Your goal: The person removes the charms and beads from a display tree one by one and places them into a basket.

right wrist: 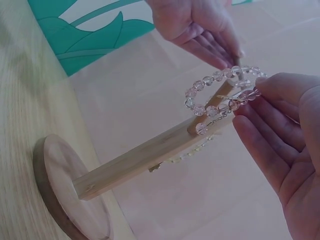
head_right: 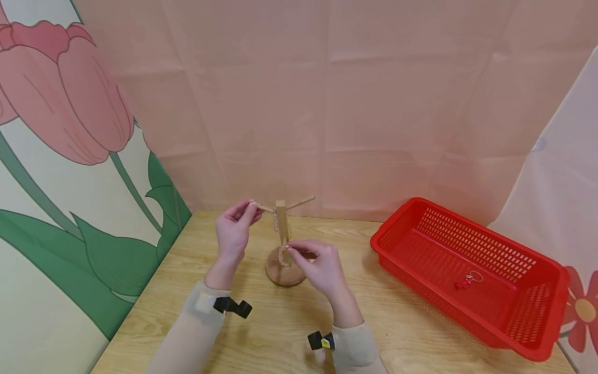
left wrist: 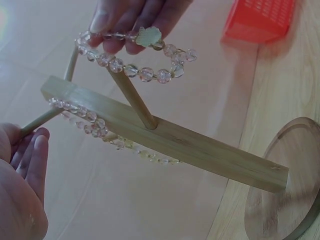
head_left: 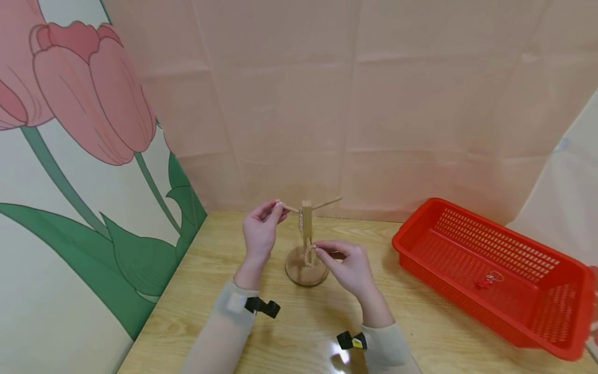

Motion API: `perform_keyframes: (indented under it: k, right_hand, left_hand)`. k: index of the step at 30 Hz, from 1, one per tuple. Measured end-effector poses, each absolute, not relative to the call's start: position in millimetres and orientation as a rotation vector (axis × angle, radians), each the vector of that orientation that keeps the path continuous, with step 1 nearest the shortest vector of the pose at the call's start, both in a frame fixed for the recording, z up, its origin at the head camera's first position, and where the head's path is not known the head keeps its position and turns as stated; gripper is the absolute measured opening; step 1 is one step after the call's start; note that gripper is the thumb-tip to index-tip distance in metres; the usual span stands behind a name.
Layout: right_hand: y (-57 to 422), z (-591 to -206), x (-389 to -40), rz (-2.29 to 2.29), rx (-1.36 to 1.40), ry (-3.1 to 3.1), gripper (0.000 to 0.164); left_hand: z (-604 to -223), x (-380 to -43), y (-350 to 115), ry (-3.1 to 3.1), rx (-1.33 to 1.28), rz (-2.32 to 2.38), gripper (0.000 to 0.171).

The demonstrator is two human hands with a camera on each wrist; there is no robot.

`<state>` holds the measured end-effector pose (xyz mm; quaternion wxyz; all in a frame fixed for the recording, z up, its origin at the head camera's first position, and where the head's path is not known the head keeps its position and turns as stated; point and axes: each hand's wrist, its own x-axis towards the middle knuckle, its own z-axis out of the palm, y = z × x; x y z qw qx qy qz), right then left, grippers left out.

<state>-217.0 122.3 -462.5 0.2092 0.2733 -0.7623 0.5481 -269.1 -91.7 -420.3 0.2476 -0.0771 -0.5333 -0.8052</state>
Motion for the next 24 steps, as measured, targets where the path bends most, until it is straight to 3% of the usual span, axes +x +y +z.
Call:
perform_keyframes:
  k: [10,24]
  right_hand:
    - [126.6,-460.5,-216.1,1.532,0.778,-2.108,0.017]
    - [126.0,-450.2,-209.9,1.519,0.705,-2.118,0.018]
  left_hand:
    - [-420.4,-269.5,-91.2,-1.454,-0.209,-2.188,0.023]
    - [-420.0,-269.9,-91.1,-1.443,-0.208,-2.204,0.013]
